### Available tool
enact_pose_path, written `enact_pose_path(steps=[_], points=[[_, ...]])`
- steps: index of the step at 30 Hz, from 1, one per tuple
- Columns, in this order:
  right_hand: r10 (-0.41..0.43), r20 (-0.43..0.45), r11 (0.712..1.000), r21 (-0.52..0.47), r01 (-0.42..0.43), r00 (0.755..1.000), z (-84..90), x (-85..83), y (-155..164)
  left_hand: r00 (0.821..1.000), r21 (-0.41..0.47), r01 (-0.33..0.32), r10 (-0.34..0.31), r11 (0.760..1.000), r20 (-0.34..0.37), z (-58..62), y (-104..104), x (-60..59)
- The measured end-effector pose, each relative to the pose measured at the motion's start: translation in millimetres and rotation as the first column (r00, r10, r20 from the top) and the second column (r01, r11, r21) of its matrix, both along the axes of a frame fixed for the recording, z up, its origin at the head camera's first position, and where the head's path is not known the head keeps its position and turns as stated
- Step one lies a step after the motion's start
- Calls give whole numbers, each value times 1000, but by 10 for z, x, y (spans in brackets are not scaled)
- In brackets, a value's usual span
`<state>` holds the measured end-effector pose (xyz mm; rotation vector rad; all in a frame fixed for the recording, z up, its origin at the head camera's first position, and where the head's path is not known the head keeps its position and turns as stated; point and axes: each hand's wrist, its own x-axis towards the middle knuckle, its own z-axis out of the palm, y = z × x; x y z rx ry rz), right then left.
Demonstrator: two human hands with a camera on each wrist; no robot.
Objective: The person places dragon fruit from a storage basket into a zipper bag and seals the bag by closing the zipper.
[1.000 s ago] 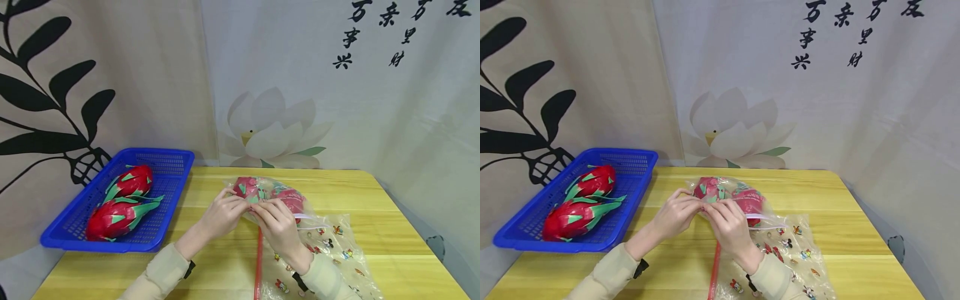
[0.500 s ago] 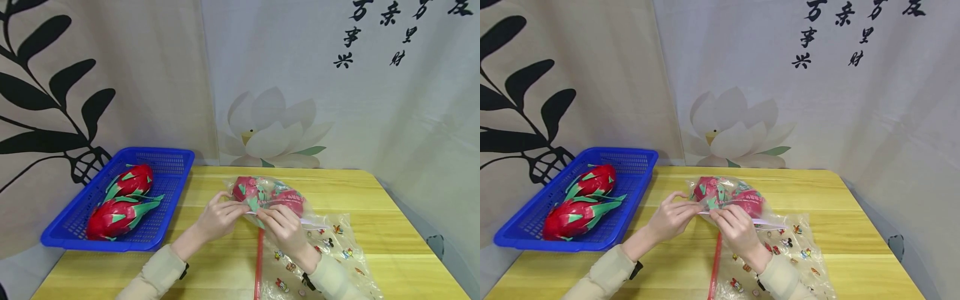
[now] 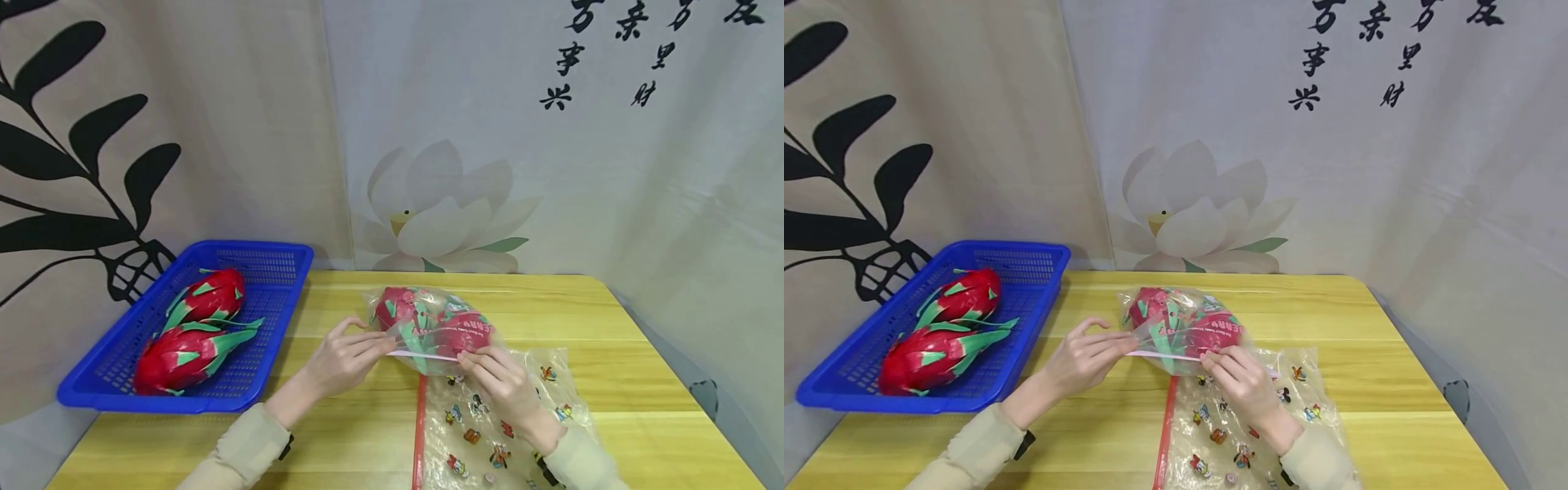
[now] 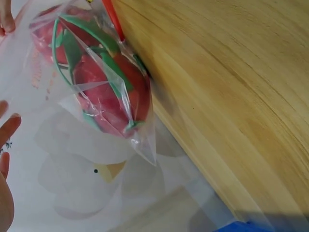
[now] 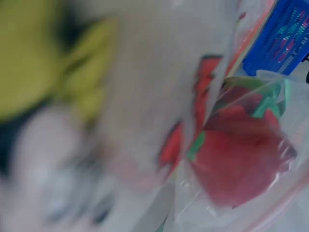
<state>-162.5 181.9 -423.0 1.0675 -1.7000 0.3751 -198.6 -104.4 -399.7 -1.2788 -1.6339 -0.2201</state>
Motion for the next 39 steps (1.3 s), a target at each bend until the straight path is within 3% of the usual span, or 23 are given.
enact_pose_path(steps=[7, 13, 21, 25, 30, 39], points=[[-20, -4, 1000, 7, 20, 1000, -53, -34, 203, 1000, -7, 23, -23, 1000, -17, 2, -30, 1], [-49, 43, 998, 44, 47, 998, -84, -29, 400, 1000, -32, 22, -21, 999, 8, -19, -52, 8], [-176, 139, 983, 84, 166, 974, -137, -3, 661, 999, -49, 20, -19, 999, 28, -43, -72, 19], [-253, 200, 966, 97, 238, 947, -140, 5, 767, 1000, -55, 24, -23, 998, 17, -43, -79, 29], [-357, 276, 932, 176, 318, 892, -115, 37, 747, 999, -50, 33, -33, 998, 4, -50, -82, 51], [-431, 438, 895, 321, 311, 789, -36, -11, 117, 1000, -71, 24, -24, 997, -6, -70, -80, 102]])
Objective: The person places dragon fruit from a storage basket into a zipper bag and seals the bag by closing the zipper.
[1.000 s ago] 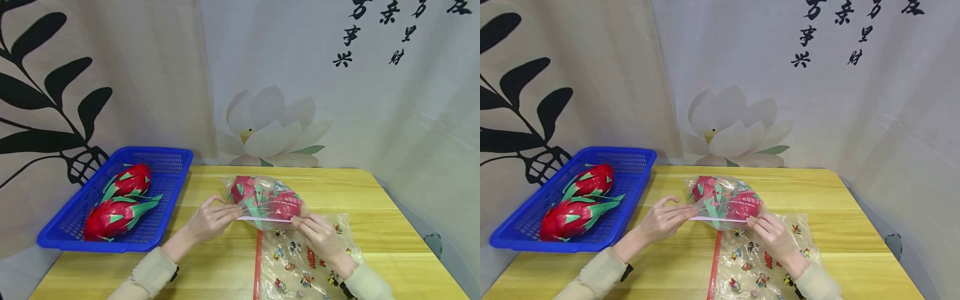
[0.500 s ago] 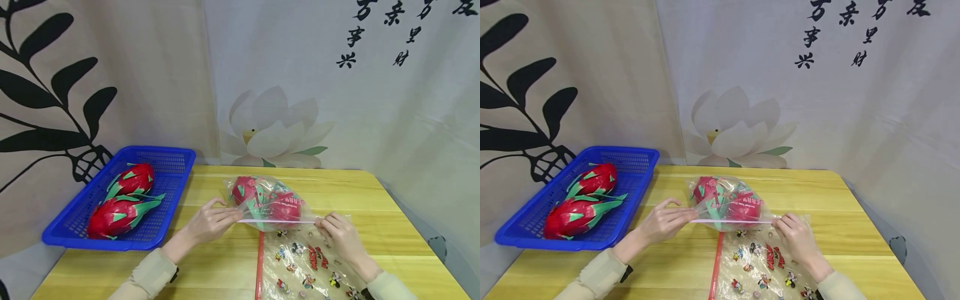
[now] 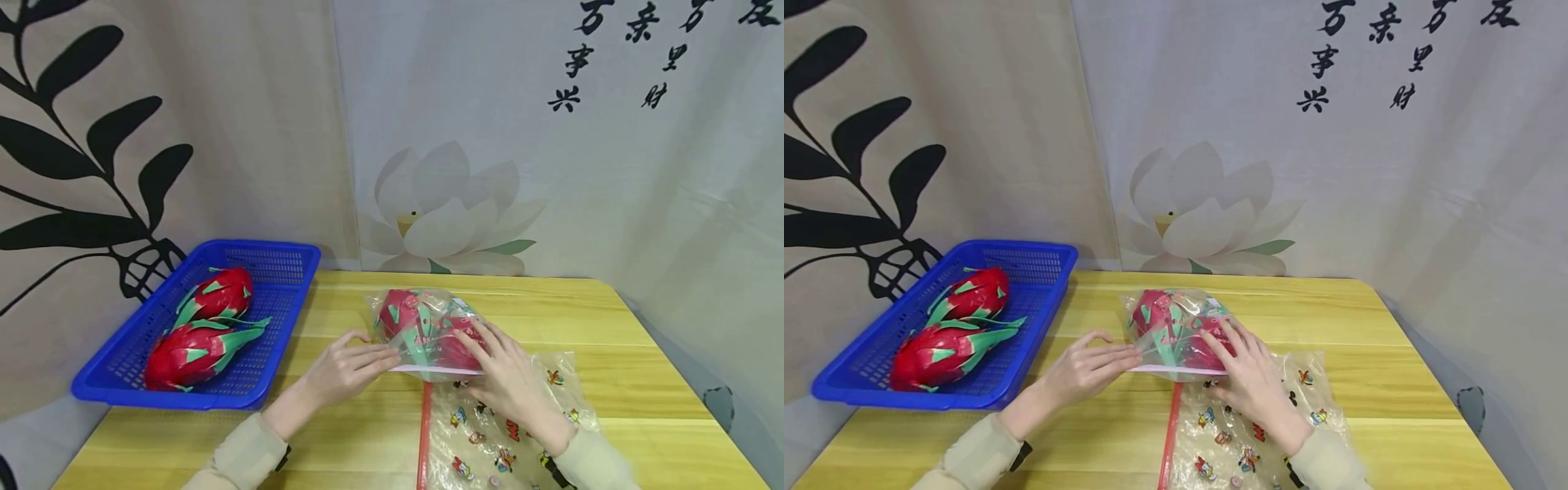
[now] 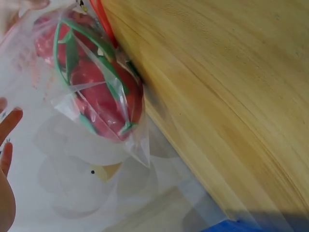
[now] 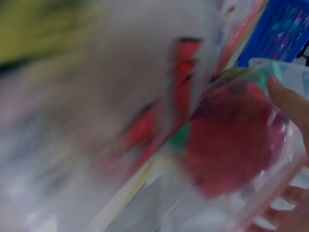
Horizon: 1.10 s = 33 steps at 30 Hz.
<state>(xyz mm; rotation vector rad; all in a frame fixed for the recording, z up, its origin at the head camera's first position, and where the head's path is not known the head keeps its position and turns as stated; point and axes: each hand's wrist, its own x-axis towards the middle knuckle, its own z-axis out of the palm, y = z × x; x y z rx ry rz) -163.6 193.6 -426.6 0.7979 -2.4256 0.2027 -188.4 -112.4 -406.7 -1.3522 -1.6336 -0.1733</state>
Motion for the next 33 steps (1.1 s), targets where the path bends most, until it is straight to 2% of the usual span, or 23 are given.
enact_pose_path(steps=[3, 5, 7, 8, 9, 10, 11, 13, 14, 15, 16, 17, 18, 19, 25, 33], points=[[-34, 74, 999, 41, 31, 997, 19, -65, -183, 999, -30, -39, 40, 999, 13, 11, -23, 52], [-50, 98, 996, 73, 43, 994, 24, -105, -251, 994, -53, -96, 99, 994, 53, 12, -60, 102], [-44, 95, 994, 101, 35, 995, 31, -135, -284, 971, -78, -194, 202, 978, 124, 13, -146, 162], [-34, 84, 993, 116, 24, 996, 32, -148, -292, 946, -89, -266, 277, 960, 165, 12, -206, 193], [-17, 69, 992, 129, 8, 997, 37, -160, -295, 907, -102, -349, 363, 932, 216, 13, -275, 221], [3, 50, 990, 139, -10, 999, 41, -173, -296, 851, -115, -437, 452, 892, 268, 13, -350, 248], [21, 33, 988, 150, -26, 999, 47, -185, -295, 779, -134, -523, 536, 842, 325, 9, -428, 269], [59, 2, 986, 159, -58, 998, 61, -216, -291, 610, -186, -669, 675, 719, 415, -2, -575, 303], [74, -10, 984, 164, -71, 997, 69, -234, -290, 529, -213, -717, 717, 664, 453, -10, -634, 316], [87, -18, 983, 167, -82, 996, 84, -251, -291, 462, -236, -747, 740, 622, 488, -17, -681, 323], [98, -19, 982, 164, -94, 995, 100, -270, -292, 412, -251, -765, 751, 593, 516, -26, -715, 332], [107, -11, 981, 163, -104, 994, 120, -287, -293, 379, -266, -775, 759, 573, 530, -37, -738, 337], [114, -4, 981, 157, -112, 993, 148, -303, -295, 363, -273, -779, 761, 564, 537, -44, -750, 343], [125, 3, 980, 155, -124, 992, 173, -325, -295, 355, -278, -780, 762, 561, 541, -51, -754, 348], [184, 26, 974, 132, -186, 983, 341, -460, -290, 366, -284, -784, 782, 551, 504, -61, -756, 362], [186, 56, 976, 108, -191, 981, 465, -627, -213, 369, -282, -781, 776, 557, 511, -60, -765, 360]])
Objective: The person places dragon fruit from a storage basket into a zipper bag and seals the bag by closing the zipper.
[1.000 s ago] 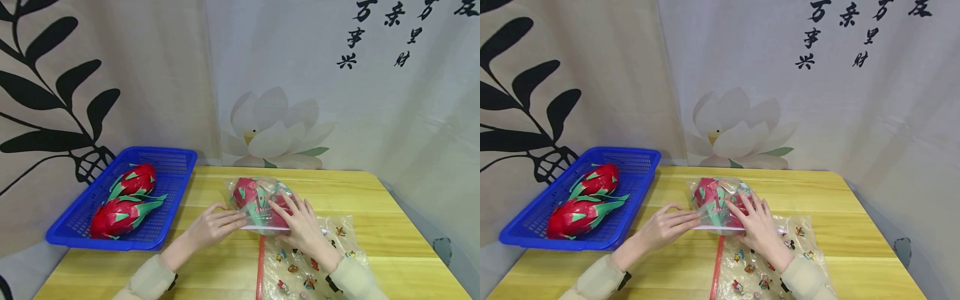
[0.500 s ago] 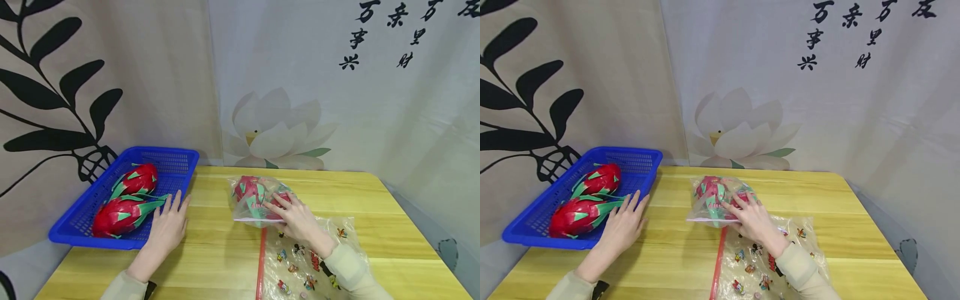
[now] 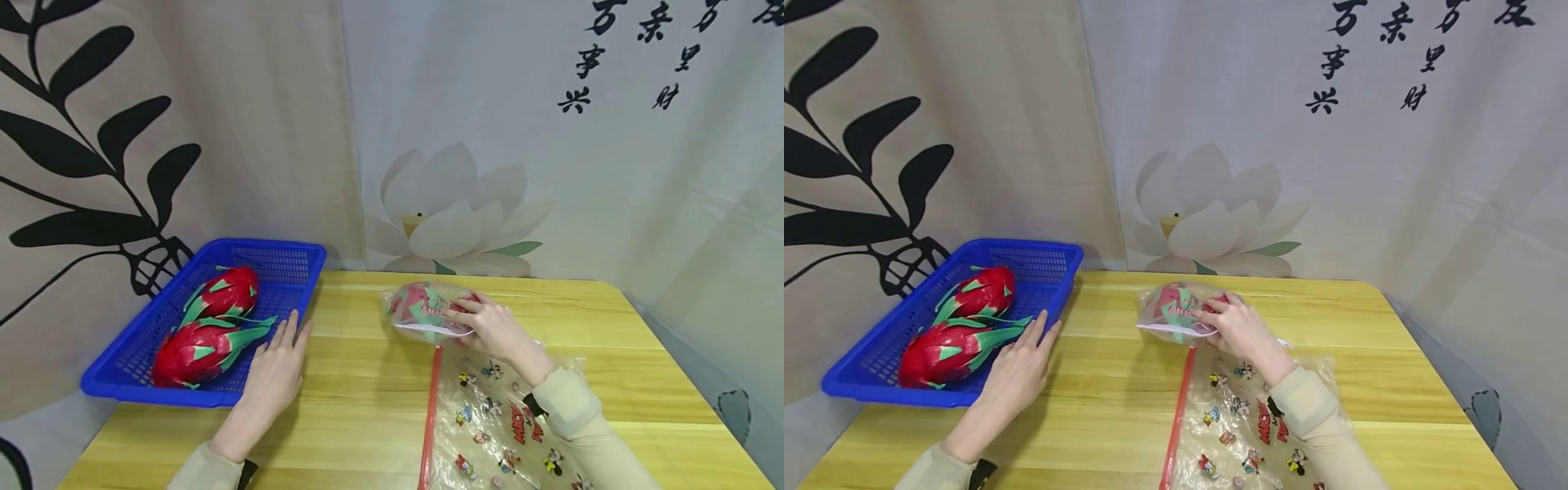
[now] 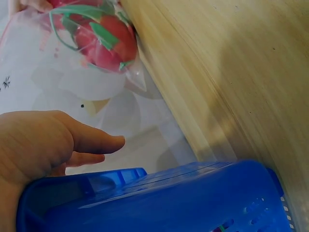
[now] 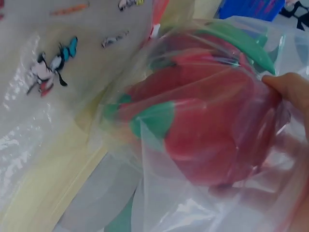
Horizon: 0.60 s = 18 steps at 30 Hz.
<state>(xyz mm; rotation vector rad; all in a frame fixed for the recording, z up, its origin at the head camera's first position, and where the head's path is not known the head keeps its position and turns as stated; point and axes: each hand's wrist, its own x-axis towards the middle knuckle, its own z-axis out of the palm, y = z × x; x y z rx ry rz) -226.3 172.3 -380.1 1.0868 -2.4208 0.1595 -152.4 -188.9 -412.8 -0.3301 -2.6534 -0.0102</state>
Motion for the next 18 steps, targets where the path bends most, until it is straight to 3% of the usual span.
enact_pose_path(steps=[10, 18], points=[[-109, 34, 994, 29, 108, 993, 125, -173, 296, 1000, 1, 2, -2, 1000, -10, 0, 0, 6], [-168, -9, 986, 3, 168, 986, 3, -203, 712, 1000, 13, 9, -8, 1000, -26, -8, 6, -3]])
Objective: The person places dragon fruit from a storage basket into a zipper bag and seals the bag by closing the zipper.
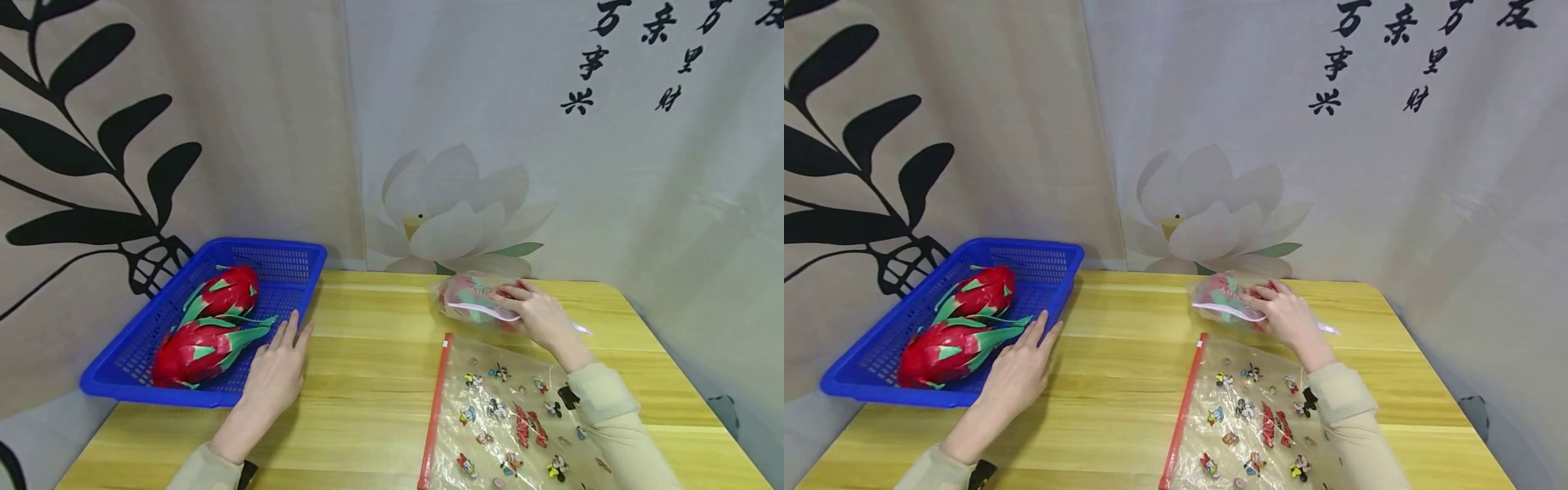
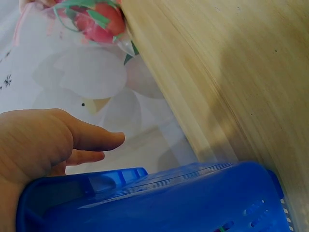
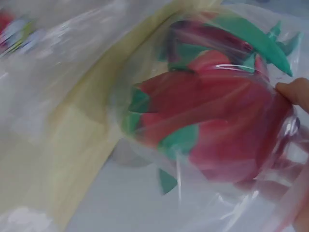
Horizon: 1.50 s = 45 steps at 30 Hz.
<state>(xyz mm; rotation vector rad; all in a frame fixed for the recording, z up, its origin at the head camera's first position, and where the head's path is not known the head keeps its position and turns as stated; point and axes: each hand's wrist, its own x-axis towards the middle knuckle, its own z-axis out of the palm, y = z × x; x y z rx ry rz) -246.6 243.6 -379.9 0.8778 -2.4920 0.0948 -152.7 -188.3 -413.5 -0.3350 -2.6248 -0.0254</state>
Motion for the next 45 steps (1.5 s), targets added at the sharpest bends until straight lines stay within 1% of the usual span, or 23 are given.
enact_pose_path(steps=[4, 12, 18, 19, 23, 26, 31, 34, 37, 39, 41, 45], points=[[-11, -57, 1000, -15, 10, 998, -93, 23, 247, 1000, -4, -4, 4, 1000, 7, 5, -1, 3], [-78, -68, 997, -14, 78, 995, -169, 124, 709, 1000, -2, 1, -1, 1000, 3, 4, -6, 13], [-103, -97, 994, -37, 100, 990, -233, 164, 1059, 999, 5, 1, -2, 1000, 32, 18, 8, 10], [-117, -96, 993, -38, 114, 988, -244, 173, 1114, 999, 5, 2, -2, 1000, 36, 20, 10, 9], [-216, -52, 976, -43, 214, 975, -263, 221, 1306, 999, 3, 1, -1, 1000, 43, 24, 12, 10], [-295, -10, 955, -39, 294, 955, -258, 263, 1421, 999, 2, 3, -3, 1000, 44, 21, 11, 9], [-350, 29, 936, -43, 351, 936, -281, 294, 1587, 999, 0, 9, -9, 1000, 33, 15, 11, 5], [-364, 20, 930, -55, 365, 931, -324, 295, 1663, 1000, 0, 11, -11, 1000, 29, 19, 14, 8], [-359, -15, 932, -66, 357, 933, -388, 291, 1723, 1000, -3, 13, -13, 1000, 26, 22, 17, 12], [-352, -20, 935, -61, 350, 936, -423, 301, 1752, 1000, -7, 14, -14, 1000, 18, 20, 16, 15], [-346, -8, 937, -42, 346, 938, -437, 319, 1766, 1000, -12, 16, -16, 1000, 8, 18, 14, 17], [-336, 100, 942, 9, 336, 937, -405, 362, 1744, 1000, -18, 18, -19, 1000, -8, 15, 13, 19]])
